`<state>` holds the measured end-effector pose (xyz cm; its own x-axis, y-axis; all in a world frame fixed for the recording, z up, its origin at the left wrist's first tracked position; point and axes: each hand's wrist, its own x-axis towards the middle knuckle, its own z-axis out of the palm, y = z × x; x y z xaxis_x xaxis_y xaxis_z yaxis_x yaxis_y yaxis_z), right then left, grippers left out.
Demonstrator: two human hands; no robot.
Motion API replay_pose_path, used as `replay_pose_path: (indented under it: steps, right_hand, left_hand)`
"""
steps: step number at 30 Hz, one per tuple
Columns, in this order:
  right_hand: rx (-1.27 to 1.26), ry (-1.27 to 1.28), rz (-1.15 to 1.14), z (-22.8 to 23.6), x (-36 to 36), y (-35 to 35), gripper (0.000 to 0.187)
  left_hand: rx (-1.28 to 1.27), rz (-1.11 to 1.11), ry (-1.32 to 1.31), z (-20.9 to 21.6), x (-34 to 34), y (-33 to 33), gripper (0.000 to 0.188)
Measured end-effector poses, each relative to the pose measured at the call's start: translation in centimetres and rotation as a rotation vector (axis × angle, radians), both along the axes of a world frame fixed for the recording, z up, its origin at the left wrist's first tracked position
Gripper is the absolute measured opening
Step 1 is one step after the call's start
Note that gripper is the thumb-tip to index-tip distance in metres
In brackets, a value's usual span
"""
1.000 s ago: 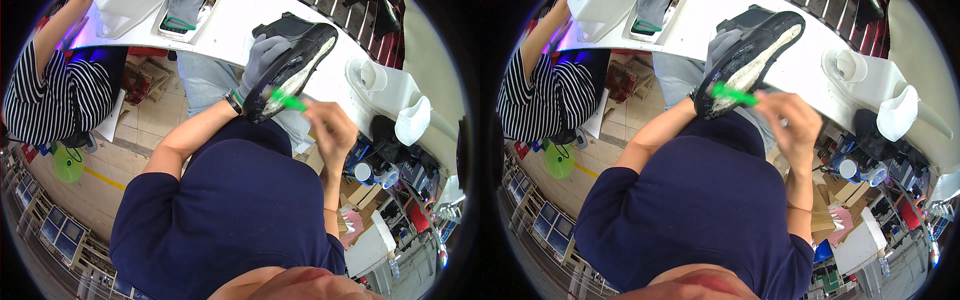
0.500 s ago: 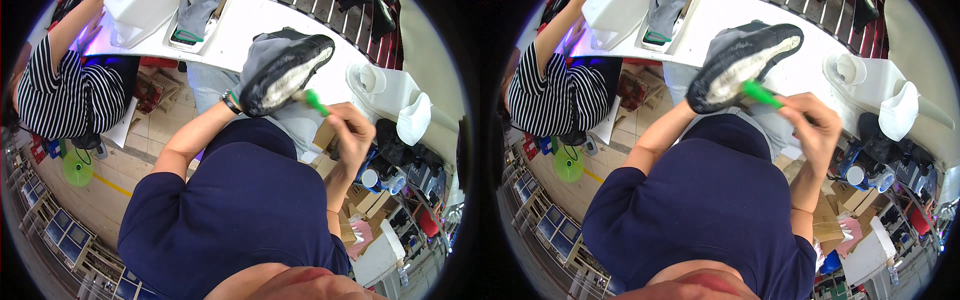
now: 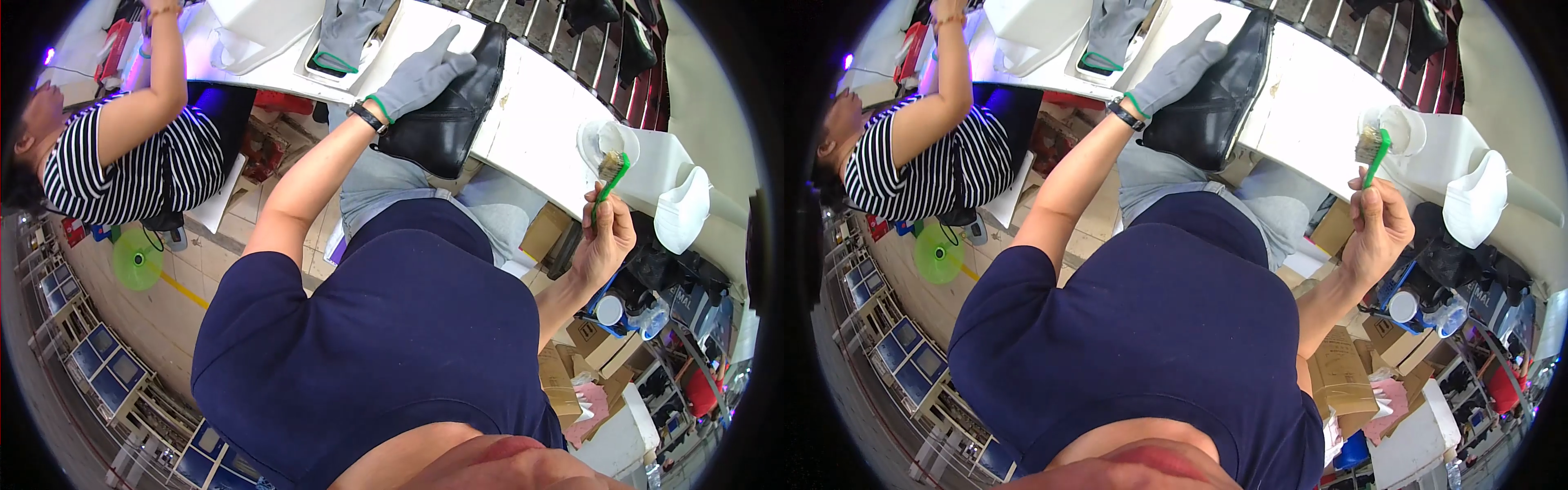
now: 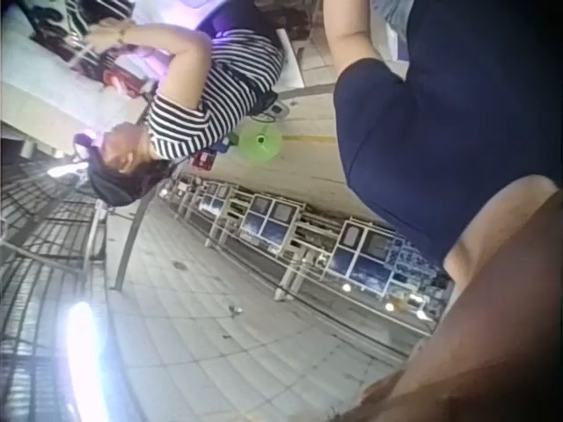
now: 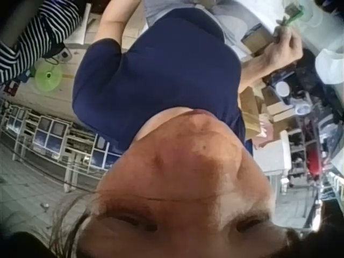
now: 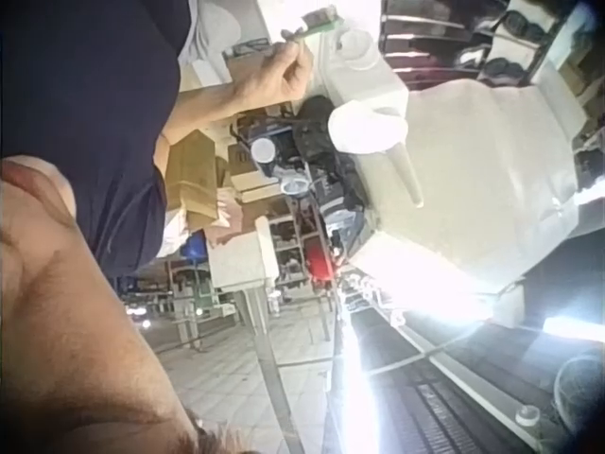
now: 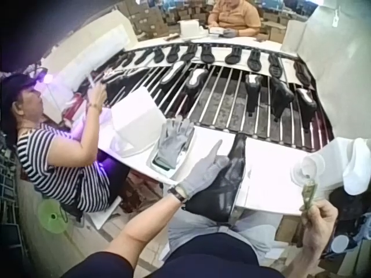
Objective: Applying adhesive to shoe uppers and uppers-bases using a brush and placing them on a conveyor belt.
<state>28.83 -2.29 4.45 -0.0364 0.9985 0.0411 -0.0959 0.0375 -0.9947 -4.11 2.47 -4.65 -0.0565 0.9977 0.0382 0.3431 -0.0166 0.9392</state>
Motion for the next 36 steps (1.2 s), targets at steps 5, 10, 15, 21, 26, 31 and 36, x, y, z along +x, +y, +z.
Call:
replay_pose_path:
  steps: [5, 10, 15, 21, 26, 31, 36]
  right_hand:
    - [-0.003, -0.039, -0.009, 0.0, 1.3, 0.1, 0.017]
    - [-0.041, 0.057, -0.015, -0.5, 0.5, 0.4, 0.015]
    - [-0.028, 0.066, 0.038, 0.1, -1.3, 0.7, 0.013]
    - [-0.046, 0.049, 0.091, 1.0, -1.9, 0.6, 0.014]
    - [-0.046, 0.083, 0.092, 0.9, -1.6, 0.7, 0.014]
    - [-0.027, 0.081, 0.042, 1.0, -0.8, 0.9, 0.019]
    - [-0.004, 0.057, -0.03, 1.1, 0.7, 0.5, 0.02]
  left_hand:
    - [0.432, -0.076, 0.571, 1.0, -1.3, -5.5, 0.103]
    - [0.377, -0.305, 1.004, 0.6, 0.5, -11.6, 0.078]
    - [0.356, -0.041, 1.048, 0.1, 1.6, -10.8, 0.056]
    - [0.326, 0.185, 0.643, 3.8, -0.1, -9.6, 0.066]
    - [-0.202, 0.441, -0.807, 6.9, -1.6, -7.3, 0.038]
    - [0.167, 0.517, -0.839, 8.1, -0.4, -3.8, 0.036]
    - [0.259, 0.605, -0.263, 7.0, -4.0, 6.4, 0.055]
